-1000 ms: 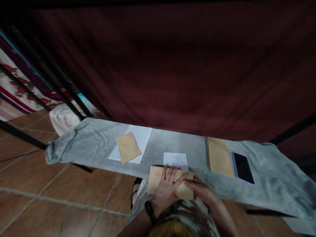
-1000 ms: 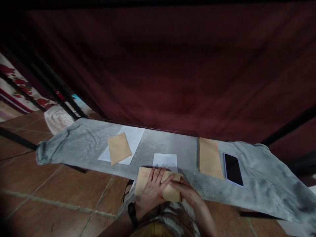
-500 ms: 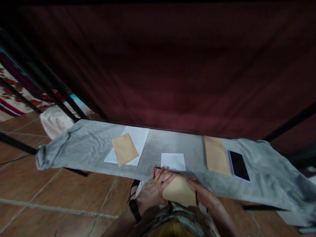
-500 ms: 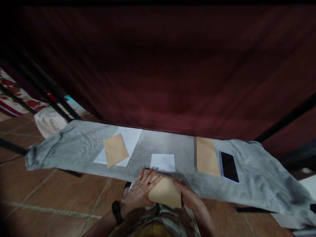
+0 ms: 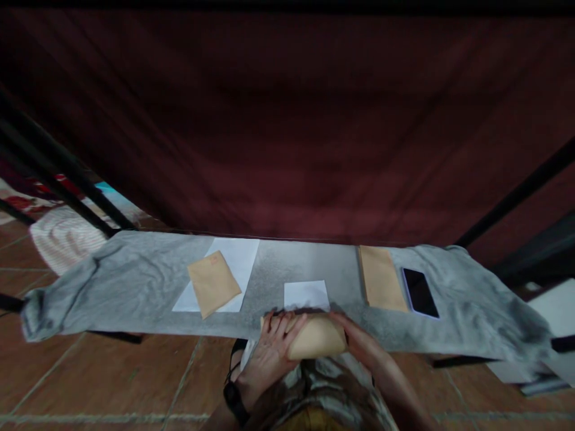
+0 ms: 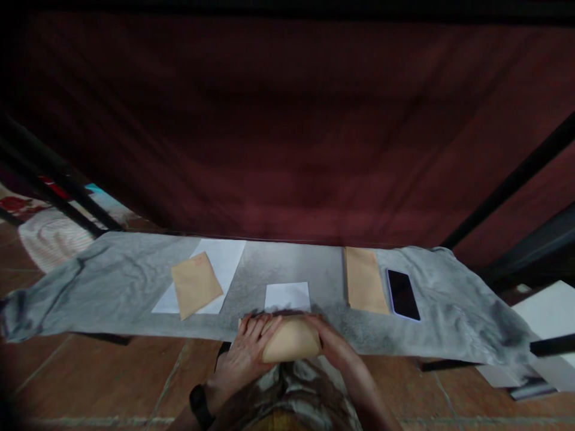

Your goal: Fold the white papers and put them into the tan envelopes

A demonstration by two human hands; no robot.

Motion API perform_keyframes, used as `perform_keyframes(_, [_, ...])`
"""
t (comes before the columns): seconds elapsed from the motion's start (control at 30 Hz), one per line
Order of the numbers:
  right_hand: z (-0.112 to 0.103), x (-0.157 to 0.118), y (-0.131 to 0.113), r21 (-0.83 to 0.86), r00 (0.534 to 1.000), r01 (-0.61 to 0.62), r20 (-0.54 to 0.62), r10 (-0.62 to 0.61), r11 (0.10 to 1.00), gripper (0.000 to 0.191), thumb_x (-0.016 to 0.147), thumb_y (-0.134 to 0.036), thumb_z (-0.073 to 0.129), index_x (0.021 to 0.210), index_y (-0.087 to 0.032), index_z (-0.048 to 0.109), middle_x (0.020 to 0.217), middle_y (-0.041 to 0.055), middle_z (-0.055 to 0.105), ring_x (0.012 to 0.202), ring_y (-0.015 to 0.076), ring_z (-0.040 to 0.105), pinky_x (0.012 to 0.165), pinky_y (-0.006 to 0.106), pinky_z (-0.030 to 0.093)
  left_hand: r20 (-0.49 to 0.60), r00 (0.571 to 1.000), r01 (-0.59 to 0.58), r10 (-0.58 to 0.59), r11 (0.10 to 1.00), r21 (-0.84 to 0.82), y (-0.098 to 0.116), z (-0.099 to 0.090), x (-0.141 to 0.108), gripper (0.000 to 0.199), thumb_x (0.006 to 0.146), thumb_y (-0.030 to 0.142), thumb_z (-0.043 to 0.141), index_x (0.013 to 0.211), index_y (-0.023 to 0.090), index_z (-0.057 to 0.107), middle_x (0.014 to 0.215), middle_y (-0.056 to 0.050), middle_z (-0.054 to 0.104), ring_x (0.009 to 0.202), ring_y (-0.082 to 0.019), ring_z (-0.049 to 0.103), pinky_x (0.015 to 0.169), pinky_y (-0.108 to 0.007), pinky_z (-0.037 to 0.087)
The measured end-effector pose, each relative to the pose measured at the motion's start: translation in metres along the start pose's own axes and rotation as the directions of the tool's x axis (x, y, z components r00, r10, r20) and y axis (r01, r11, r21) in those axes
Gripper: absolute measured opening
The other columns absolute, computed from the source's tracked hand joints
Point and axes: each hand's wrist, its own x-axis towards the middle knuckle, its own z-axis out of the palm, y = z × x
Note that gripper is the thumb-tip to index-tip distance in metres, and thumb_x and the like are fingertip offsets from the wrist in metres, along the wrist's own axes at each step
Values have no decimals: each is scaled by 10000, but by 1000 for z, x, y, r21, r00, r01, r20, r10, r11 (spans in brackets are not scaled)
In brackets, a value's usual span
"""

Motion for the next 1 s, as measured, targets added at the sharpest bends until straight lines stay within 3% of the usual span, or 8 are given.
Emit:
perform_keyframes(0.07, [-4,8,-1,16,999,-23,32,23,1000,515,895,-683,545,1069,-235,729,1079,85,755,1052,263,680,880,406,561,-33,999,37,-36,999,8,-7,-2,-1,959,801,369,731,1607,299,217,1417,-109,550,1294,-332,490,1176,-554,256])
perform_keyframes(0.13, [-10,19,-1,-144,999,-40,-12,39,989,572,892,-694,487,1089,-209,718,1031,98,761,992,265,702,836,392,565,-77,992,99,-97,995,25,-18,-3,-5,977,796,381,729,1611,282,198,1381,-115,560,1275,-342,499,1159,-556,275])
perform_keyframes(0.27, [-12,47,4,-556,980,-89,-198,-29,826,396,890,-526,523,1040,-204,696,1019,120,748,1016,301,694,912,435,531,-154,946,292,-284,956,30,-39,2,-22,1040,796,358,718,1620,252,92,1337,-114,562,1224,-337,521,1101,-530,345])
perform_keyframes(0.43, [12,68,13,-648,950,-152,-305,-71,746,345,785,-351,695,1055,-141,648,1216,262,654,1183,427,615,988,511,458,-188,895,417,-404,908,31,-48,3,-43,1017,832,398,681,1619,255,52,1338,-113,550,1234,-337,505,1069,-516,374])
perform_keyframes(0.57, [25,71,15,-660,933,-174,-348,-92,731,342,742,-273,720,1048,-155,624,1206,245,639,1170,424,619,971,487,461,-201,877,452,-437,891,34,-49,1,-54,962,858,407,650,1620,278,76,1328,-103,551,1258,-334,488,1085,-529,362])
perform_keyframes(0.77, [19,68,15,-569,925,-47,-335,-179,821,81,789,-311,622,836,-262,577,914,101,689,953,292,652,883,385,490,-152,861,494,-486,870,18,-52,2,-62,950,820,362,687,1607,268,164,1357,-111,530,1307,-347,450,1086,-523,357])
perform_keyframes(0.87, [7,67,11,-467,906,28,-362,-220,884,200,835,-469,545,830,-269,543,775,57,647,766,256,625,766,383,506,-146,863,491,-484,871,14,-52,2,-62,941,821,357,685,1605,260,174,1373,-118,522,1315,-346,445,1092,-517,348])
perform_keyframes(1.0, [-13,68,-1,-326,858,107,-446,-253,939,452,805,-706,490,866,-259,510,818,50,648,793,240,614,752,379,515,-133,874,472,-466,882,12,-52,0,-60,979,823,357,681,1609,253,107,1391,-129,514,1318,-342,452,1105,-525,330])
